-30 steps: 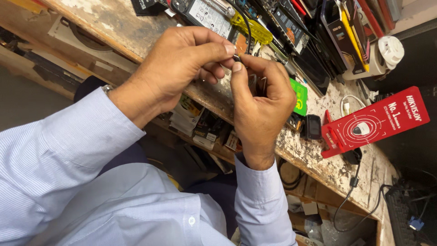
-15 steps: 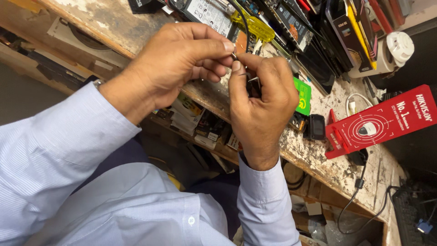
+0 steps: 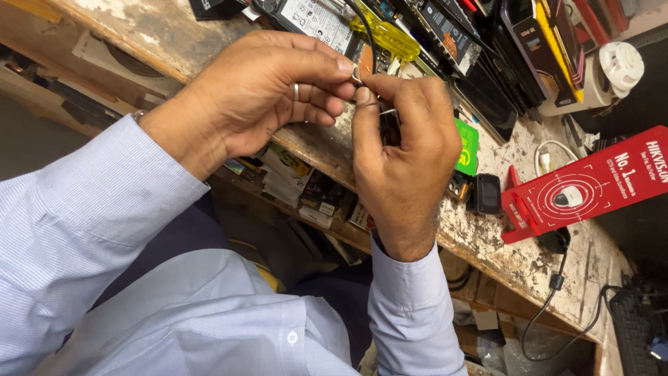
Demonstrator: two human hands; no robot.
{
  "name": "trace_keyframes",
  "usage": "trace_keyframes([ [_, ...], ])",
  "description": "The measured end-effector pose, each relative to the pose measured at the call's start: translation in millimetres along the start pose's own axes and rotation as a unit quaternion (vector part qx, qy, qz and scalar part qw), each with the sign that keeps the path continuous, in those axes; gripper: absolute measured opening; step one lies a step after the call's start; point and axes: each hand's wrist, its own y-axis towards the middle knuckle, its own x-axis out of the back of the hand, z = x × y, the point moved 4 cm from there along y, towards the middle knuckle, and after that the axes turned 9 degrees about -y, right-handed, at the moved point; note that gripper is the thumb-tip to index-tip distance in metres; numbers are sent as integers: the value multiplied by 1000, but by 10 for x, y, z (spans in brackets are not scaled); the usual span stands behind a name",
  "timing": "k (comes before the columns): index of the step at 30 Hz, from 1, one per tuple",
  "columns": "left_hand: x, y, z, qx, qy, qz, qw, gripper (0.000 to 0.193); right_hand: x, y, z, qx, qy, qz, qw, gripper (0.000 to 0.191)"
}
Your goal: The person repairs a black cable at a cluttered workbench, holding the cable end and using a small blade to scrape and trim the connector area while repositioning the wire with both hands. They continue working the cable end with the blade and their fingers throughout the clip.
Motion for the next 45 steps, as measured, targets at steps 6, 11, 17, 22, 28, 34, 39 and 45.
trace_keyframes([
  [6, 5, -7, -10, 1, 5, 2, 1000, 17, 17, 13, 5, 2, -2, 11, 1000, 8],
  [11, 20, -1, 1, 3, 5, 3, 1000, 18, 34, 22, 3, 10, -4, 17, 1000, 7],
  [17, 57, 19, -8, 34, -37, 11, 999, 18, 29, 19, 31, 17, -4, 14, 1000, 8],
  [22, 70, 24, -12, 49, -56, 14, 997, 18, 17, 27, 44, 15, -1, 6, 1000, 6],
  [28, 53, 14, -14, 43, -54, 7, 998, 18, 1, 21, 37, -12, 11, 1, 1000, 5],
  [34, 46, -7, -24, 40, -43, -1, 998, 18, -6, 20, 23, -18, 15, -5, 1000, 5],
  [39, 48, 6, -21, 50, -47, -8, 998, 17, -15, 19, 21, -38, 26, -2, 999, 6],
  [45, 57, 3, -14, 60, -53, -13, 997, 17, -57, 3, -10, -51, 45, -5, 998, 7],
])
